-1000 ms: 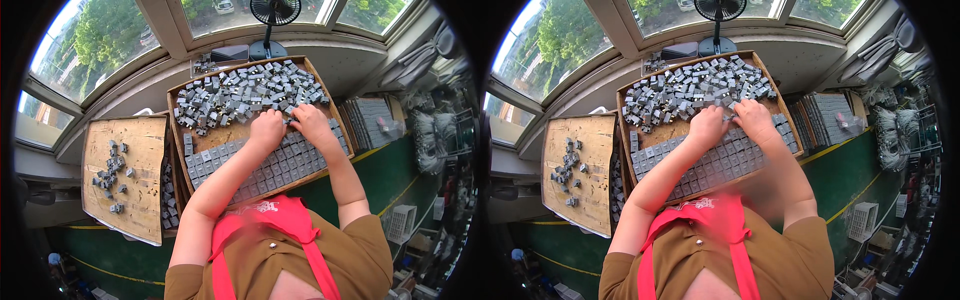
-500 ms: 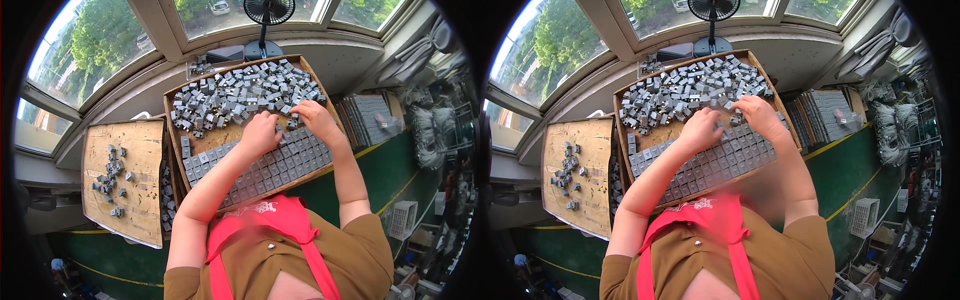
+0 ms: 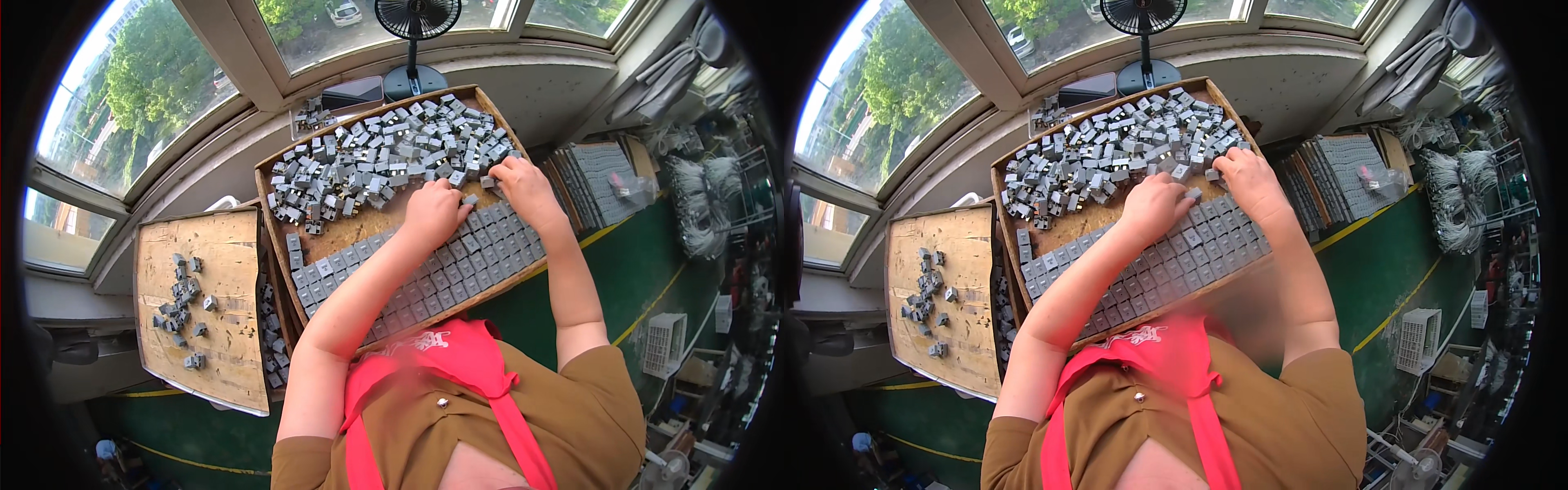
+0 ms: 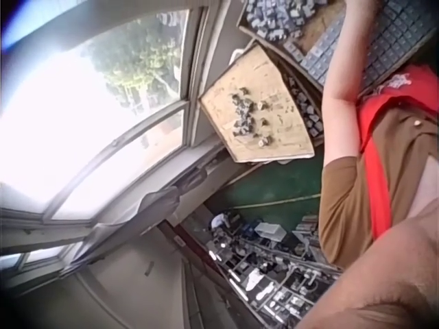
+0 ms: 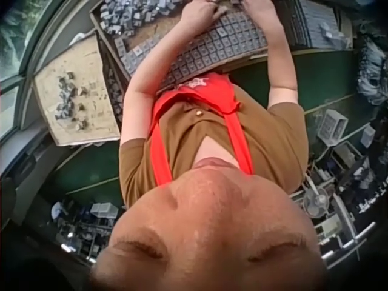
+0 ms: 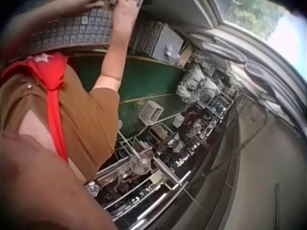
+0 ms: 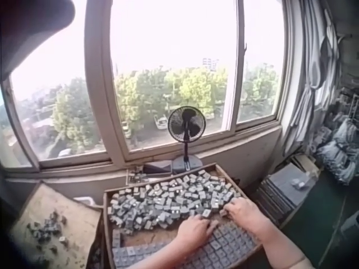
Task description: The person sorts small metal components by hand, placing them into organized slots in a grid tray.
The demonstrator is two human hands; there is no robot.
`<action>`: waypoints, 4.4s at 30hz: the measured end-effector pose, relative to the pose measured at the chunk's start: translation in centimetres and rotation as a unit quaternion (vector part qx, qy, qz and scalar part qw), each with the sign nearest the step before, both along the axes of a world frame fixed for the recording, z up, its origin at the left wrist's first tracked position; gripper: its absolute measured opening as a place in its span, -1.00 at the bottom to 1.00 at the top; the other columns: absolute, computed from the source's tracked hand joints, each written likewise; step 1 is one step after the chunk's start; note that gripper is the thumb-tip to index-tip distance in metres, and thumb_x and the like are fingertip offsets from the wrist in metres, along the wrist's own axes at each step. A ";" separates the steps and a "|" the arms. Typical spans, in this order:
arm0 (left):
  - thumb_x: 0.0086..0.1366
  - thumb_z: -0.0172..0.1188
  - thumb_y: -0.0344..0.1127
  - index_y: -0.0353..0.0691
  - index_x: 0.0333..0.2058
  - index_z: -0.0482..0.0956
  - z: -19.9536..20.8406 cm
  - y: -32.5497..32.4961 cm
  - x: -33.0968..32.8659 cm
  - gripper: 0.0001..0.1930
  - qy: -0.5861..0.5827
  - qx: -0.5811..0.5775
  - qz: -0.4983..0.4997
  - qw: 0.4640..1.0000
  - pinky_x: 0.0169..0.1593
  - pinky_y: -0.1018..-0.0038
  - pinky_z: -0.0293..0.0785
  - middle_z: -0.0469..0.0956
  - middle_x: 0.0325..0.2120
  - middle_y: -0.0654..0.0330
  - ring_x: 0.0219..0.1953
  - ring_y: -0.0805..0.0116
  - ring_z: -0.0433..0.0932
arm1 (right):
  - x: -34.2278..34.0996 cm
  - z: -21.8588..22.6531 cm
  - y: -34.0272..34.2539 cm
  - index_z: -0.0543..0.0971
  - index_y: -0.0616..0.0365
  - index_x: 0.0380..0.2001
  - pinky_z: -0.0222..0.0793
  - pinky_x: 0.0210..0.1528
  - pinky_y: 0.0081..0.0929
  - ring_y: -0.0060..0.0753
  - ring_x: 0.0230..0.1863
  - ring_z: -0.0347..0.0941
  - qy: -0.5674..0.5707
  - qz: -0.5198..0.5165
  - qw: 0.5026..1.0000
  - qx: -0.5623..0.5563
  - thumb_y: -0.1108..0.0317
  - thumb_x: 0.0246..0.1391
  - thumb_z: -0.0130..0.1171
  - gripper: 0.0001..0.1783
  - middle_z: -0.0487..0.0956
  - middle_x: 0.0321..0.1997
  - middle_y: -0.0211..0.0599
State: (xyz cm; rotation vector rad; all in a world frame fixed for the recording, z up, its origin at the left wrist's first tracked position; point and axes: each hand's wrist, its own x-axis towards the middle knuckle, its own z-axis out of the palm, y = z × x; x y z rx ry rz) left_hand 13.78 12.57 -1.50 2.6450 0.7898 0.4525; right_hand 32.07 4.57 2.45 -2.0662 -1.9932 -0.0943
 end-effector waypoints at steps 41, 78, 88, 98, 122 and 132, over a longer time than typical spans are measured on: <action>0.17 0.12 -0.07 -0.28 -0.29 0.54 1.2 -0.2 1.6 -0.65 0.055 -0.028 0.029 0.998 -0.08 0.27 0.47 0.51 -0.29 0.02 -0.15 0.08 0.51 | 1.0 -0.3 -1.1 0.51 0.12 -0.32 0.38 -0.10 -0.29 -0.17 -0.19 0.43 0.081 0.079 0.993 -0.032 0.45 -0.10 0.24 -0.79 0.51 -0.34 -0.28; 0.17 0.07 -0.01 -0.20 -0.18 0.53 -1.5 -1.7 0.1 -0.60 -0.026 0.030 0.046 0.998 -0.03 0.20 0.39 0.46 -0.19 0.08 -0.01 0.12 0.38 | -4.0 -5.6 -0.9 0.42 0.11 -0.50 0.36 -0.26 -0.08 -0.01 -0.32 0.45 0.117 -0.116 0.979 0.123 0.24 0.03 0.18 -0.79 0.54 -0.47 -0.20; 0.16 0.13 0.01 -0.21 -0.22 0.56 -1.6 -1.3 -0.4 -0.60 -0.049 0.081 0.041 0.995 -0.13 0.26 0.40 0.47 -0.23 0.12 -0.10 0.14 0.43 | -0.5 -3.0 -2.0 0.52 0.14 -0.49 0.39 -0.17 -0.24 -0.11 -0.25 0.44 0.124 0.019 0.976 0.176 0.40 -0.02 0.15 -0.94 0.55 -0.38 -0.23; 0.16 0.13 -0.07 -0.23 -0.21 0.54 -0.2 -1.3 4.2 -0.64 0.031 0.023 0.086 0.996 -0.06 0.27 0.43 0.53 -0.29 0.04 -0.16 0.10 0.52 | 3.5 -2.1 0.2 0.56 0.09 -0.45 0.42 -0.16 -0.31 -0.18 -0.25 0.50 0.100 0.044 0.994 -0.030 0.22 -0.08 0.28 -0.80 0.57 -0.40 -0.28; 0.14 0.16 -0.18 -0.25 -0.33 0.49 -0.3 -3.3 6.6 -0.75 -0.037 -0.015 0.192 0.981 -0.08 0.26 0.44 0.50 -0.32 0.05 -0.18 0.07 0.50 | 6.6 -2.6 1.0 0.50 0.08 -0.44 0.43 -0.22 -0.27 -0.16 -0.26 0.51 0.138 0.146 0.978 -0.062 0.20 -0.03 0.19 -0.80 0.55 -0.39 -0.24; 0.14 0.15 -0.14 -0.27 -0.29 0.53 0.5 -4.2 9.3 -0.70 0.012 0.002 0.146 0.989 -0.08 0.24 0.46 0.51 -0.30 0.04 -0.18 0.07 0.51 | 6.8 -3.5 4.3 0.51 0.07 -0.34 0.43 -0.13 -0.28 -0.14 -0.16 0.44 0.087 0.138 0.977 0.137 0.31 -0.20 0.31 -0.72 0.49 -0.27 -0.20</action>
